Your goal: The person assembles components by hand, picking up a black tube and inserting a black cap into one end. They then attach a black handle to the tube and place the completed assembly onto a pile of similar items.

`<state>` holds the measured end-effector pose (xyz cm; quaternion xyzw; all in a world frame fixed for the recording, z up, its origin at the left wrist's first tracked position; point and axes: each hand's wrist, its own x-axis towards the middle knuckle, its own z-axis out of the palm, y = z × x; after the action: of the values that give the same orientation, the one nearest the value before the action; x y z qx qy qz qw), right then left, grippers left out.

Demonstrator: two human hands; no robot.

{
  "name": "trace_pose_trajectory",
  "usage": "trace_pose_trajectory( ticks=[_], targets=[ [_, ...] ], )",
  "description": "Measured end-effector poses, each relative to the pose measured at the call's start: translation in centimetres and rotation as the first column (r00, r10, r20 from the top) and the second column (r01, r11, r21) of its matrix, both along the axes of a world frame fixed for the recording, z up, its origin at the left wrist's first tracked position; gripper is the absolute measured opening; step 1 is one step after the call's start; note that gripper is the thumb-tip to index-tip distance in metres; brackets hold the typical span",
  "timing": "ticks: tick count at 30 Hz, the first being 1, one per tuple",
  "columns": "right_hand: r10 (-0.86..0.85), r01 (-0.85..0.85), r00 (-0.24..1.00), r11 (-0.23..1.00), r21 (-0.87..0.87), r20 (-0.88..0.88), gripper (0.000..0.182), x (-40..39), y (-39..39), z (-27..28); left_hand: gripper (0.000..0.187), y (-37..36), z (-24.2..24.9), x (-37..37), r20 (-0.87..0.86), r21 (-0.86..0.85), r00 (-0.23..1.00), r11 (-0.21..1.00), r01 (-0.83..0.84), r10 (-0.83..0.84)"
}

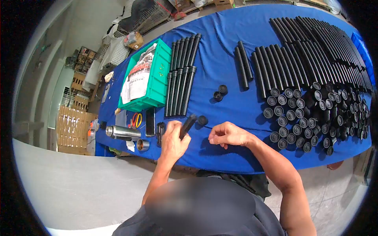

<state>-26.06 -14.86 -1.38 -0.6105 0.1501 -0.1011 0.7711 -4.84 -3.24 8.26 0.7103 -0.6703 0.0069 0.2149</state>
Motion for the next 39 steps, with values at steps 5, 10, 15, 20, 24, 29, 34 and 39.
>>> trace_pose_trajectory(
  ticks=[5, 10, 15, 20, 24, 29, 34, 39],
  targets=[
    [-0.226, 0.221, 0.974, 0.97, 0.107, 0.036, 0.021, 0.0, -0.2, 0.1, 0.042, -3.7, -4.7, 0.4, -0.223, 0.174, 0.963, 0.978, -0.116, 0.154],
    [-0.504, 0.52, 0.854, 0.83, -0.2, 0.132, 0.027, 0.3, -0.2, -0.8, 0.044, -5.0, -6.7, -0.4, -0.181, 0.144, 0.981, 0.989, -0.036, 0.062],
    [-0.486, 0.549, 0.826, 0.579, -0.603, 0.286, 0.05, 0.4, -0.1, -0.7, 0.041, -6.2, -5.8, -1.6, -0.545, 0.344, 0.823, 0.938, 0.042, 0.163],
    [-0.501, 0.512, 0.823, 0.455, -0.728, 0.266, 0.05, 0.3, -0.4, -1.4, 0.053, -7.0, -5.2, -3.5, -0.719, 0.336, 0.673, 0.934, 0.118, 0.174],
    [-0.528, 0.505, 0.811, 0.414, -0.758, 0.252, 0.046, 0.1, -0.6, -1.3, 0.05, -6.6, -3.7, -4.1, -0.827, 0.343, 0.514, 0.928, 0.143, 0.227],
    [-0.721, 0.475, 0.667, 0.219, -0.852, 0.187, 0.042, -0.5, -1.8, -1.0, 0.031, -4.5, -3.8, -1.5, -0.636, 0.318, 0.756, 0.945, 0.076, 0.154],
    [-0.778, 0.298, 0.627, 0.206, -0.932, 0.029, 0.054, -0.3, -1.9, -2.1, 0.032, -2.3, -3.3, -0.8, -0.482, 0.226, 0.876, 0.964, 0.142, -0.016],
    [-0.638, 0.602, 0.594, -0.051, -0.797, 0.49, 0.064, -0.7, -0.7, 1.4, 0.027, -1.5, -2.1, -0.7, -0.436, 0.219, 0.897, 0.957, 0.191, -0.079]
  ],
)
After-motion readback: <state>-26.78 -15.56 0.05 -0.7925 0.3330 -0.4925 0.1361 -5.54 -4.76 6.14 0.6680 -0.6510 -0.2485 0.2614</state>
